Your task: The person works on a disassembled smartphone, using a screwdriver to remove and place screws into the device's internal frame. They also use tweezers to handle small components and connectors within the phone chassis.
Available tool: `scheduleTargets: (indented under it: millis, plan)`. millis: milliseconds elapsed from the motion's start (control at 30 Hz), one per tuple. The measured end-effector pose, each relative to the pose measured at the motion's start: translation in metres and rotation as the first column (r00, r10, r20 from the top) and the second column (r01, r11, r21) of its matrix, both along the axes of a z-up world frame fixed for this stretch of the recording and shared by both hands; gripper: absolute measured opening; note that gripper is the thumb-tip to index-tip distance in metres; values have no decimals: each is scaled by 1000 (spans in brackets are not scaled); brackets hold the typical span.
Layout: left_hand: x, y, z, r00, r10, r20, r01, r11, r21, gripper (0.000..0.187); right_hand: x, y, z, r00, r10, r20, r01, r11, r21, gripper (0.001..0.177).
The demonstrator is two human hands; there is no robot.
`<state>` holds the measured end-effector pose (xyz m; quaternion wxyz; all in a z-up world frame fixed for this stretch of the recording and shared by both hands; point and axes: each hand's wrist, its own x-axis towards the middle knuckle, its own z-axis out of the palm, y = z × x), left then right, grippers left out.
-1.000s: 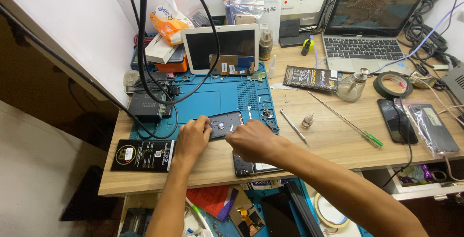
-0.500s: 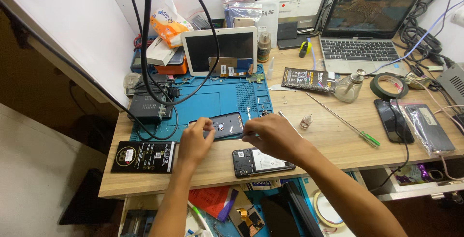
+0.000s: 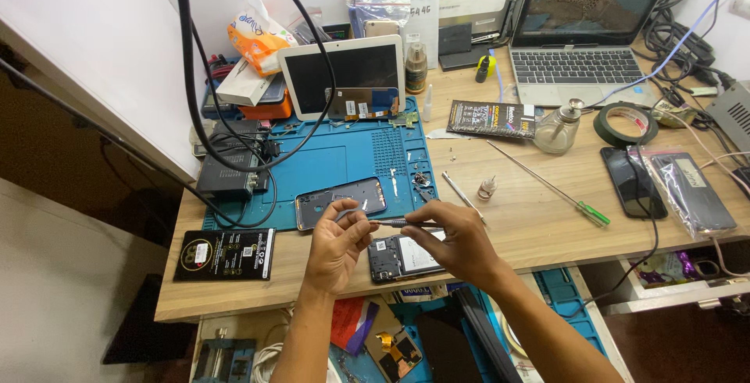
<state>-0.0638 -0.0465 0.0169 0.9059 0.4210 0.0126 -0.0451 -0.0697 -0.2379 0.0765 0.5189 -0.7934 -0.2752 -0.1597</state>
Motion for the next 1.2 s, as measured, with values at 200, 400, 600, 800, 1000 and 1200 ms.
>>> scheduleTargets:
  millis: [200, 400, 600, 800, 1000, 1200]
  plan:
    - [2, 1, -9, 999, -27, 26, 26, 998, 49, 41, 0, -7, 0, 998, 25, -52, -24, 999, 26, 15]
    - [0, 4, -15, 999, -37, 35, 35, 998, 60, 43, -2, -4, 13, 990, 132, -48, -126, 986, 110, 20]
    - [-4, 5, -12, 997, -18, 79, 13, 998, 67, 46, 0, -5, 7, 978, 92, -188, -62, 985, 161, 14]
    - [-7, 6, -9, 998, 2, 59, -7, 995, 95, 45, -2, 1, 18, 975, 182, -131, -157, 971, 180, 19]
    - [-8, 8, -3, 993, -30, 115, -4, 959, 284, 51, 2, -1, 13, 981, 122, -153, -109, 990, 93, 19]
    - [-3, 14, 5, 950, -145, 276, -80, 742, 666, 46, 13, 0, 16, 977, 123, -174, -144, 983, -110, 15]
